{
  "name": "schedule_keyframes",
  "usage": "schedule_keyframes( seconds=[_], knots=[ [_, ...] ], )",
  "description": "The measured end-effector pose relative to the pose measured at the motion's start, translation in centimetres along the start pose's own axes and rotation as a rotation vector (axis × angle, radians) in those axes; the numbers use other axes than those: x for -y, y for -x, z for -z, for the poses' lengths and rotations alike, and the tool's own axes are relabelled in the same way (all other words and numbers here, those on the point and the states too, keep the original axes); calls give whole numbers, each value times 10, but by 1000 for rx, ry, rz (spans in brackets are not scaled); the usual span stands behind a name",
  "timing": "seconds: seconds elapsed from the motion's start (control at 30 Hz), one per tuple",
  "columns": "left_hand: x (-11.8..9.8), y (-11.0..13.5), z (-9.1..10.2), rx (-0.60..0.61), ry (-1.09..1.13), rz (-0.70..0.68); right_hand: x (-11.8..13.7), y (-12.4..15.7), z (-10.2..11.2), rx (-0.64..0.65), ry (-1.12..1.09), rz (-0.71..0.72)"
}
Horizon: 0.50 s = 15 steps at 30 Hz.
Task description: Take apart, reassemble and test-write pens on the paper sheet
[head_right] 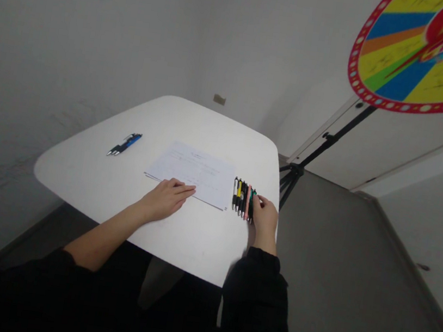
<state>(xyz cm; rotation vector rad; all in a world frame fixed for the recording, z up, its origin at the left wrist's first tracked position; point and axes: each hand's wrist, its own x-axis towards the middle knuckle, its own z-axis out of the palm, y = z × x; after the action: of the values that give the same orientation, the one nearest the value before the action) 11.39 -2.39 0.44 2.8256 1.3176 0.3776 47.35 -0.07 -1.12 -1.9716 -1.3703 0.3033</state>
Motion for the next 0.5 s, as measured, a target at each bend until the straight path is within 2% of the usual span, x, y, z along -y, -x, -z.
schedule_keyframes(
  seconds=[0.2, 0.33, 0.43, 0.5],
  knots=[
    [-2, 0, 2, 0, 0, 3, 1, -1, 1, -33, -26, -48],
    [-2, 1, 6, -45, 44, -8, -1, -1, 1, -64, -68, -93],
    [6, 4, 14, -125, 107, 19, -3, 1, 1, -97, -121, -115],
    [20, 6, 25, -183, 133, 78, -3, 3, 2, -117, -153, -129]
  ],
)
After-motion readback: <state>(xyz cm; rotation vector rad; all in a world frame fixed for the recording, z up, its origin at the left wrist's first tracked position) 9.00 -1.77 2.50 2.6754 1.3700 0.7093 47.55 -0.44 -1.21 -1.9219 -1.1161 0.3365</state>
